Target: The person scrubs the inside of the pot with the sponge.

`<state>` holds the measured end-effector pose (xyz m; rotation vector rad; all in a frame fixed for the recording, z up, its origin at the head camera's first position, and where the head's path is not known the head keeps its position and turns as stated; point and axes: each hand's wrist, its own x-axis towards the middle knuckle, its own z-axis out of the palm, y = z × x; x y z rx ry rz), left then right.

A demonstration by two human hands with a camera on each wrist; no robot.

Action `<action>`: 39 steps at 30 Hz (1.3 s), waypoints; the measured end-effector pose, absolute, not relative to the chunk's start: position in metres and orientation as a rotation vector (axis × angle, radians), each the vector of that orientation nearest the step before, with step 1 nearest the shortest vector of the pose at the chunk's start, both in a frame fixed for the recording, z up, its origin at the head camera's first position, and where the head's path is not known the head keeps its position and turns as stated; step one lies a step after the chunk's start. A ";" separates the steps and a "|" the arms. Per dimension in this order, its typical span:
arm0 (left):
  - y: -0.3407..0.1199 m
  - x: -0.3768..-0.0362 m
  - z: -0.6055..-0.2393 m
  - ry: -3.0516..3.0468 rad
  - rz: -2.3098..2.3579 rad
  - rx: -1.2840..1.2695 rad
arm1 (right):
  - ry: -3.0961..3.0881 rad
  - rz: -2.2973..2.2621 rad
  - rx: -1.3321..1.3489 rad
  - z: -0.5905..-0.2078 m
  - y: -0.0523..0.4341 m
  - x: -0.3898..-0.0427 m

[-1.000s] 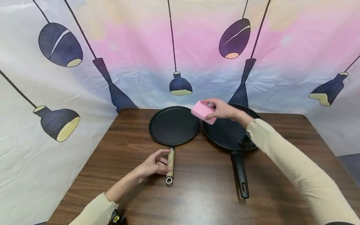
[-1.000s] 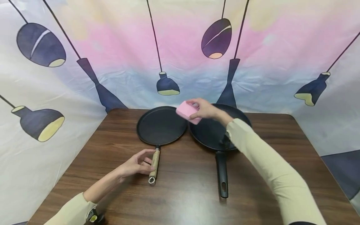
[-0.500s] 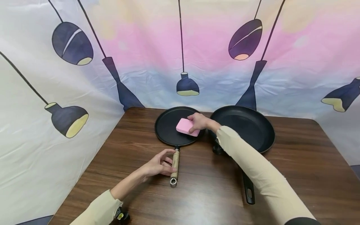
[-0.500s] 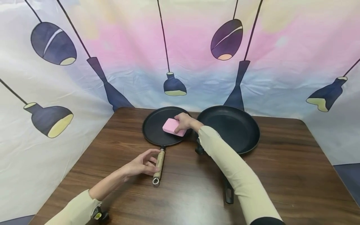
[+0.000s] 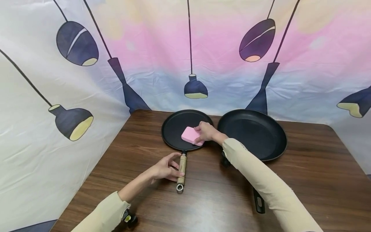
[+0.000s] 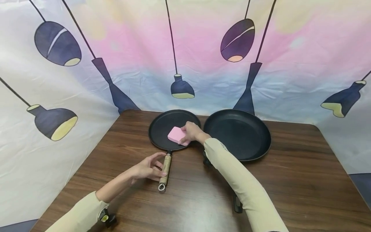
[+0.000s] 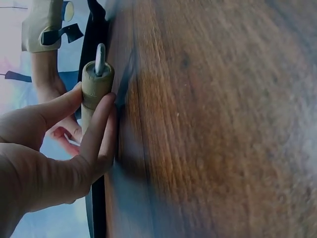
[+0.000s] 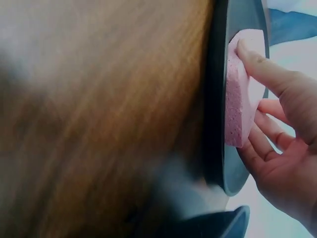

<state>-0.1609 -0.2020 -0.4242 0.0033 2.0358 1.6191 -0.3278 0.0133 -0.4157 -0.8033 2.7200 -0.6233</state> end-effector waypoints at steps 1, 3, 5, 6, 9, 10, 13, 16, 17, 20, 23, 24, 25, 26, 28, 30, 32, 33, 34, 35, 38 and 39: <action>-0.202 -0.161 -0.425 2.039 1.623 -0.010 | 2.729 -0.620 -0.811 -0.417 0.010 -0.326; -0.202 -0.160 -0.426 2.045 1.629 -0.017 | 2.745 -0.611 -0.825 -0.418 0.004 -0.321; -0.203 -0.160 -0.426 2.047 1.633 -0.010 | 2.763 -0.626 -0.835 -0.419 -0.006 -0.316; -0.203 -0.160 -0.427 2.048 1.634 -0.005 | 2.773 -0.637 -0.842 -0.420 -0.011 -0.314; -0.202 -0.161 -0.427 2.047 1.628 0.000 | 2.821 -0.668 -0.845 -0.423 -0.028 -0.308; -0.201 -0.161 -0.427 2.047 1.627 0.001 | 2.839 -0.688 -0.837 -0.425 -0.034 -0.307; -0.200 -0.161 -0.427 2.041 1.627 0.010 | 2.876 -0.723 -0.783 -0.427 -0.049 -0.303; -0.201 -0.161 -0.427 2.035 1.625 0.017 | 2.885 -0.695 -0.778 -0.427 -0.057 -0.301; -0.201 -0.161 -0.427 2.034 1.623 0.018 | 2.883 -0.661 -0.801 -0.427 -0.057 -0.301; -0.203 -0.161 -0.427 2.030 1.616 0.011 | 2.837 -0.540 -0.889 -0.423 -0.055 -0.301; -0.204 -0.161 -0.426 2.032 1.616 0.006 | 2.755 -0.464 -0.965 -0.416 -0.048 -0.303; -0.205 -0.161 -0.426 2.034 1.618 0.004 | 2.723 -0.453 -0.979 -0.413 -0.045 -0.305; -0.205 -0.161 -0.426 2.035 1.624 0.006 | 2.695 -0.448 -0.993 -0.410 -0.042 -0.307; -0.205 -0.162 -0.425 2.037 1.628 0.010 | 2.667 -0.451 -1.004 -0.408 -0.038 -0.309; -0.204 -0.163 -0.426 2.038 1.637 0.013 | 2.618 -0.467 -1.018 -0.404 -0.030 -0.315; -0.204 -0.163 -0.426 2.035 1.646 0.016 | 2.575 -0.501 -1.031 -0.402 -0.021 -0.320; -0.204 -0.163 -0.426 2.033 1.642 0.017 | 2.548 -0.529 -1.038 -0.400 -0.013 -0.325; -0.204 -0.162 -0.426 2.033 1.639 0.017 | 2.540 -0.533 -1.038 -0.400 -0.008 -0.327; -0.204 -0.162 -0.426 2.034 1.634 0.013 | 2.533 -0.534 -1.034 -0.400 -0.004 -0.329; -0.204 -0.162 -0.426 2.035 1.628 0.009 | 2.531 -0.528 -1.030 -0.399 0.000 -0.331; -0.203 -0.161 -0.425 2.035 1.618 0.002 | 2.542 -0.507 -0.980 -0.396 0.011 -0.336; -0.202 -0.161 -0.426 2.037 1.615 0.011 | 2.549 -0.497 -0.954 -0.395 0.015 -0.337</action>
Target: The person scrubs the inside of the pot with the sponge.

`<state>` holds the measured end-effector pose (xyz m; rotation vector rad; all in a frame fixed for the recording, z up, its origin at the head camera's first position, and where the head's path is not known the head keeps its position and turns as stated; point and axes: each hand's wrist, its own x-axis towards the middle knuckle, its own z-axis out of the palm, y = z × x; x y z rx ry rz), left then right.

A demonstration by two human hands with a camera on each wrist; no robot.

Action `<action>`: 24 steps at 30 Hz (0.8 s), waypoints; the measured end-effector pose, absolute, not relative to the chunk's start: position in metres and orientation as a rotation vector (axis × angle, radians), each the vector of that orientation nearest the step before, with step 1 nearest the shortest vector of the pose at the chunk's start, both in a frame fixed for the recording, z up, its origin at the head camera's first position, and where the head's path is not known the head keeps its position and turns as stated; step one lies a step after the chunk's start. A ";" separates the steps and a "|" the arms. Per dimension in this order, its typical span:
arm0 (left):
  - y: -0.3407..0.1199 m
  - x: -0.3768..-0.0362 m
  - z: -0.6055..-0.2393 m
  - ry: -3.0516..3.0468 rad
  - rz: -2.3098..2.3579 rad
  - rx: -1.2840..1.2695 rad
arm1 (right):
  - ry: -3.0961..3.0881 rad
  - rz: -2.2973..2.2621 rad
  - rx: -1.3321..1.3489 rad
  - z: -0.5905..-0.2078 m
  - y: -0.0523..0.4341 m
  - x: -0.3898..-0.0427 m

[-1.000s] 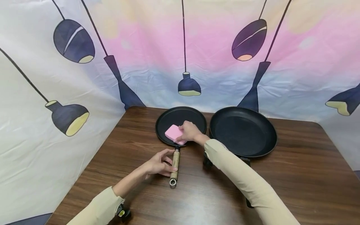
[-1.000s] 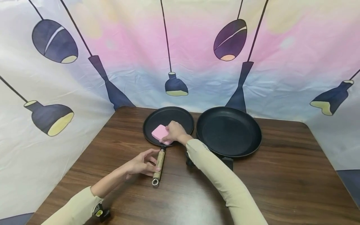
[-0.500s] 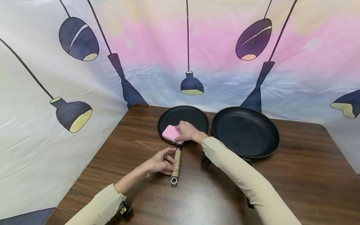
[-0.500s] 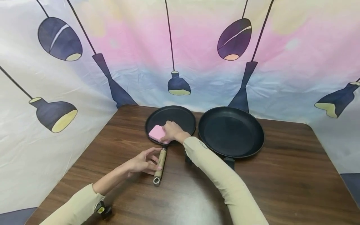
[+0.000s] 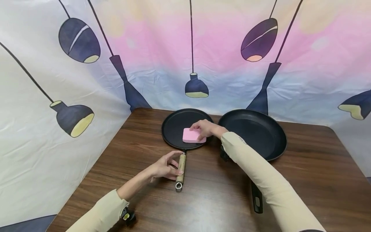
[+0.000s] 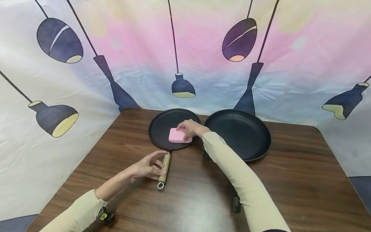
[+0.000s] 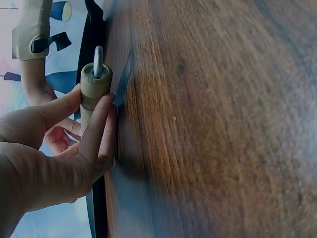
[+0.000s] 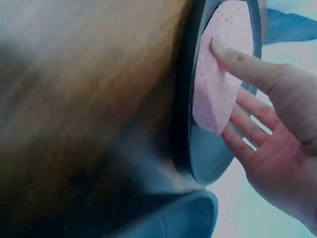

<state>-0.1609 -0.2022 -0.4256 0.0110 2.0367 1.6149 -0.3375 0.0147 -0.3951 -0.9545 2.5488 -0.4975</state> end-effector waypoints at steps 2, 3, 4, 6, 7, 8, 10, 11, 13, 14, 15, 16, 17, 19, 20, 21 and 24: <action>-0.202 -0.162 -0.425 2.033 1.618 0.012 | 2.563 -0.481 -0.906 -0.392 0.019 -0.342; -0.202 -0.162 -0.425 2.030 1.620 0.015 | 2.570 -0.465 -0.885 -0.391 0.020 -0.344; -0.201 -0.163 -0.425 2.031 1.618 0.026 | 2.580 -0.446 -0.864 -0.390 0.022 -0.347; -0.201 -0.164 -0.425 2.031 1.616 0.030 | 2.603 -0.408 -0.826 -0.388 0.023 -0.352; -0.201 -0.164 -0.424 2.026 1.618 0.021 | 2.619 -0.388 -0.814 -0.388 0.023 -0.355; -0.201 -0.164 -0.425 2.027 1.614 0.027 | 2.635 -0.371 -0.794 -0.389 0.023 -0.358; -0.202 -0.165 -0.425 2.026 1.606 0.031 | 2.670 -0.362 -0.756 -0.391 0.022 -0.365; -0.202 -0.164 -0.425 2.020 1.607 0.025 | 2.691 -0.357 -0.744 -0.394 0.021 -0.368; -0.202 -0.164 -0.426 2.015 1.602 0.027 | 2.743 -0.365 -0.726 -0.400 0.018 -0.373; -0.202 -0.164 -0.426 2.015 1.601 0.029 | 2.772 -0.379 -0.717 -0.403 0.017 -0.375; -0.202 -0.164 -0.427 2.011 1.605 0.028 | 2.809 -0.390 -0.713 -0.407 0.014 -0.377; -0.202 -0.163 -0.427 2.008 1.608 0.031 | 2.849 -0.392 -0.704 -0.411 0.012 -0.378; -0.202 -0.163 -0.428 2.005 1.609 0.034 | 2.892 -0.394 -0.693 -0.415 0.009 -0.379; -0.202 -0.163 -0.428 1.999 1.611 0.039 | 2.969 -0.431 -0.652 -0.421 0.002 -0.380; -0.202 -0.163 -0.428 2.000 1.613 0.045 | 3.003 -0.448 -0.637 -0.423 -0.002 -0.380; -0.203 -0.162 -0.428 2.002 1.613 0.051 | 3.031 -0.466 -0.621 -0.424 -0.005 -0.381; -0.207 -0.163 -0.427 2.018 1.605 0.060 | 3.065 -0.527 -0.584 -0.423 -0.016 -0.383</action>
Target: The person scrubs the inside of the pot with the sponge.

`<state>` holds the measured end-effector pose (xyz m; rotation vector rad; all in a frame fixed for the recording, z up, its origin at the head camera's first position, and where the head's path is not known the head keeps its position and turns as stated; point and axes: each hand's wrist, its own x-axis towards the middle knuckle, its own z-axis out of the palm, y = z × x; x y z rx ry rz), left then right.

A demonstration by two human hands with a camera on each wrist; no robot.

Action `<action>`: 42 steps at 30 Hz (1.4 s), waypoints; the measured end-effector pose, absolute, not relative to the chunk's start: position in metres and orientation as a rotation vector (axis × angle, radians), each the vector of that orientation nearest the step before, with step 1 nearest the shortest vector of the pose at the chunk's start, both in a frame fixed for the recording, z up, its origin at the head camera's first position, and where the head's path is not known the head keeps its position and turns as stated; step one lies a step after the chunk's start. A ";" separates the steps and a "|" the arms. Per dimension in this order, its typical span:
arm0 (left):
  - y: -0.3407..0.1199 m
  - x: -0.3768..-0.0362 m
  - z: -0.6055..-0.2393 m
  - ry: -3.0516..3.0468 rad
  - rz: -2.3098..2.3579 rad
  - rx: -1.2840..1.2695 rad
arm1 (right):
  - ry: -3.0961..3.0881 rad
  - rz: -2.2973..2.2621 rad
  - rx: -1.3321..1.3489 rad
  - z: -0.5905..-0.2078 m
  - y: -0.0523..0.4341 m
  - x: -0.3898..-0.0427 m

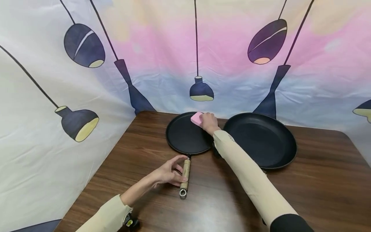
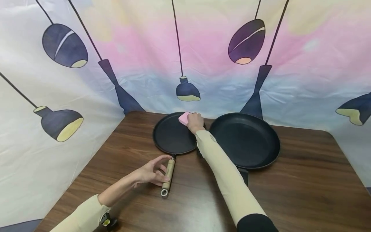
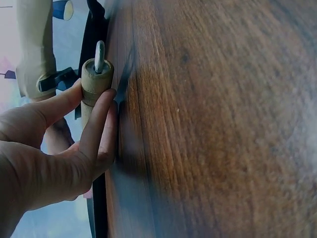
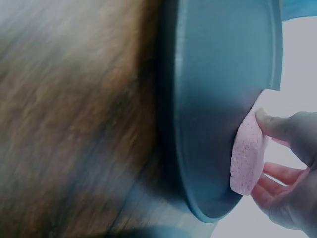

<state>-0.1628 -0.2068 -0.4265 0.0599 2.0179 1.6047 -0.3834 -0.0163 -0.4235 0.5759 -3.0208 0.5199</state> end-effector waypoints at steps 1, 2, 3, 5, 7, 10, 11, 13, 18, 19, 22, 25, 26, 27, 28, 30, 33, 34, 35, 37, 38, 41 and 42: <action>-0.207 -0.162 -0.426 2.020 1.605 0.062 | -3.024 0.534 0.566 -0.422 -0.018 -0.383; -0.208 -0.162 -0.425 2.021 1.604 0.067 | -3.026 0.540 0.562 -0.422 -0.020 -0.384; -0.208 -0.162 -0.425 2.019 1.606 0.069 | -3.035 0.546 0.555 -0.422 -0.023 -0.384; -0.209 -0.161 -0.425 2.014 1.610 0.072 | -3.049 0.511 0.574 -0.424 -0.029 -0.385; -0.208 -0.159 -0.425 2.004 1.619 0.075 | -3.062 0.471 0.588 -0.427 -0.037 -0.382; -0.206 -0.156 -0.428 1.992 1.630 0.082 | -3.060 0.404 0.614 -0.434 -0.054 -0.375; -0.205 -0.155 -0.429 1.985 1.633 0.084 | -3.056 0.385 0.627 -0.436 -0.059 -0.372; -0.204 -0.152 -0.430 1.977 1.633 0.074 | -3.053 0.418 0.683 -0.438 -0.068 -0.365; -0.204 -0.149 -0.431 1.975 1.618 0.045 | -3.057 0.542 0.953 -0.436 -0.077 -0.351; -0.205 -0.150 -0.431 1.977 1.614 0.043 | -3.054 0.565 1.015 -0.435 -0.077 -0.349; -0.206 -0.154 -0.429 1.979 1.599 0.040 | -3.021 0.596 1.206 -0.431 -0.070 -0.344; -0.208 -0.158 -0.427 1.981 1.587 0.043 | -2.993 0.595 1.361 -0.426 -0.060 -0.341; -0.208 -0.159 -0.427 1.982 1.583 0.045 | -2.987 0.591 1.401 -0.424 -0.056 -0.340; -0.209 -0.160 -0.427 1.984 1.583 0.047 | -2.986 0.596 1.431 -0.422 -0.051 -0.339; -0.209 -0.161 -0.426 1.987 1.585 0.048 | -2.990 0.594 1.460 -0.420 -0.047 -0.338; -0.210 -0.163 -0.425 1.996 1.589 0.052 | -2.991 0.578 1.513 -0.416 -0.037 -0.336; -0.211 -0.165 -0.423 2.018 1.596 0.055 | -2.998 0.543 1.562 -0.409 -0.023 -0.335; -0.210 -0.165 -0.423 2.025 1.596 0.056 | -3.007 0.520 1.571 -0.406 -0.018 -0.335; -0.210 -0.165 -0.423 2.030 1.594 0.057 | -3.019 0.499 1.573 -0.404 -0.013 -0.334; -0.209 -0.165 -0.423 2.034 1.592 0.055 | -3.050 0.459 1.567 -0.400 -0.003 -0.334; -0.208 -0.165 -0.423 2.032 1.590 0.053 | -3.070 0.443 1.563 -0.399 0.001 -0.334; -0.206 -0.165 -0.423 2.027 1.583 0.046 | -3.140 0.394 1.516 -0.394 0.012 -0.336; -0.205 -0.165 -0.423 2.023 1.582 0.045 | -3.160 0.379 1.492 -0.393 0.015 -0.337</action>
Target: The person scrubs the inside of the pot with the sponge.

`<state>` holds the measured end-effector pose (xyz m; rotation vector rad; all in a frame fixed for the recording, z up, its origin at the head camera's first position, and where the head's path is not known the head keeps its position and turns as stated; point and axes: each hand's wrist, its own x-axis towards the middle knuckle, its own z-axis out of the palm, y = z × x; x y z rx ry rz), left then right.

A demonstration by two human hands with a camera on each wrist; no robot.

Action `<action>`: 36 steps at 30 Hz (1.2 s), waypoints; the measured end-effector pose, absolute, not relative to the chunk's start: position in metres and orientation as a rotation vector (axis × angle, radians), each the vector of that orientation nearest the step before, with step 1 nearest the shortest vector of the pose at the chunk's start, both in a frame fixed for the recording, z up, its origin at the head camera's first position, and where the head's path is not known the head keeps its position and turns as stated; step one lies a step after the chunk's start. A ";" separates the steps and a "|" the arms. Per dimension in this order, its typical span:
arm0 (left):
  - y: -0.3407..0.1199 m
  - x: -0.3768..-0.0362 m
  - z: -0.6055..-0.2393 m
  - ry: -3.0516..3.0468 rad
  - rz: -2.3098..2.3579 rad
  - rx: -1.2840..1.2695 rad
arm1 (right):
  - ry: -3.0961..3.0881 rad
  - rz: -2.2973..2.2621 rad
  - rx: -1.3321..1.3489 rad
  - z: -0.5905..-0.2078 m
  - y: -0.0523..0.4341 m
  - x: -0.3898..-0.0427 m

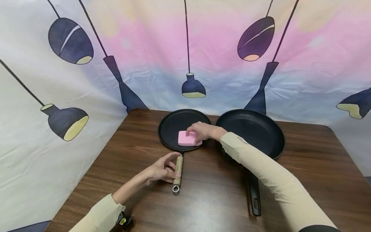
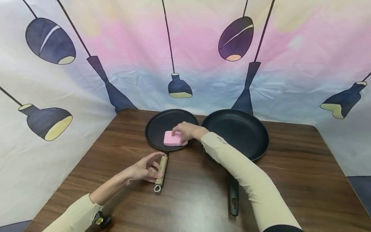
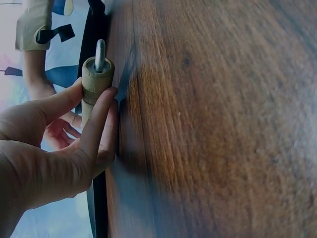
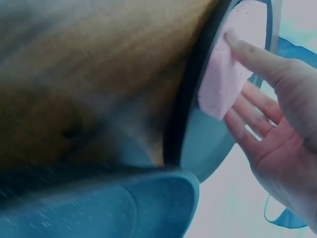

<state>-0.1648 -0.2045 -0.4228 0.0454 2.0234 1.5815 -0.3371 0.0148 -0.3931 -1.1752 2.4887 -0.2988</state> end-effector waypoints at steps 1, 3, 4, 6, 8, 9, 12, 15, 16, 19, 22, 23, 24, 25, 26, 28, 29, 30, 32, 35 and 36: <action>-0.205 -0.165 -0.422 2.023 1.582 0.046 | 2.500 -0.288 -1.147 -0.391 0.016 -0.340; -0.205 -0.166 -0.422 2.025 1.586 0.054 | 2.536 -0.261 -1.088 -0.388 0.020 -0.346; -0.205 -0.166 -0.422 2.024 1.589 0.056 | 2.556 -0.248 -1.059 -0.387 0.022 -0.349; -0.206 -0.166 -0.422 2.018 1.593 0.060 | 2.590 -0.247 -0.996 -0.386 0.026 -0.356; -0.207 -0.166 -0.422 2.017 1.590 0.064 | 2.614 -0.253 -0.955 -0.388 0.028 -0.364; -0.207 -0.165 -0.421 2.018 1.587 0.067 | 2.622 -0.267 -0.938 -0.389 0.028 -0.367; -0.207 -0.165 -0.421 2.020 1.588 0.074 | 2.656 -0.272 -0.930 -0.394 0.023 -0.379; -0.207 -0.164 -0.421 2.016 1.596 0.080 | 2.721 -0.262 -0.915 -0.402 0.013 -0.389; -0.207 -0.164 -0.421 2.012 1.597 0.077 | 2.747 -0.253 -0.913 -0.405 0.009 -0.392; -0.206 -0.163 -0.422 1.997 1.606 0.077 | 2.811 -0.269 -0.893 -0.414 -0.004 -0.398; -0.206 -0.161 -0.422 1.993 1.613 0.078 | 2.848 -0.311 -0.900 -0.422 -0.015 -0.400; -0.207 -0.161 -0.422 1.993 1.616 0.081 | 2.850 -0.324 -0.910 -0.424 -0.018 -0.400; -0.207 -0.161 -0.422 1.996 1.616 0.082 | 2.844 -0.335 -0.929 -0.425 -0.022 -0.400; -0.206 -0.161 -0.422 1.994 1.615 0.081 | 2.831 -0.348 -0.952 -0.427 -0.023 -0.400; -0.206 -0.160 -0.423 1.993 1.616 0.077 | 2.820 -0.352 -0.981 -0.428 -0.025 -0.399; -0.205 -0.160 -0.423 1.991 1.617 0.074 | 2.817 -0.337 -1.020 -0.429 -0.028 -0.396; -0.205 -0.159 -0.423 1.989 1.618 0.071 | 2.823 -0.316 -1.034 -0.429 -0.030 -0.395; -0.206 -0.159 -0.423 1.987 1.618 0.069 | 2.833 -0.290 -1.041 -0.429 -0.032 -0.395; -0.206 -0.158 -0.423 1.991 1.621 0.068 | 2.870 -0.219 -1.017 -0.429 -0.035 -0.394; -0.206 -0.159 -0.423 1.998 1.622 0.073 | 2.908 -0.125 -0.908 -0.426 -0.037 -0.395; -0.206 -0.159 -0.423 1.999 1.623 0.074 | 2.914 -0.100 -0.869 -0.425 -0.037 -0.396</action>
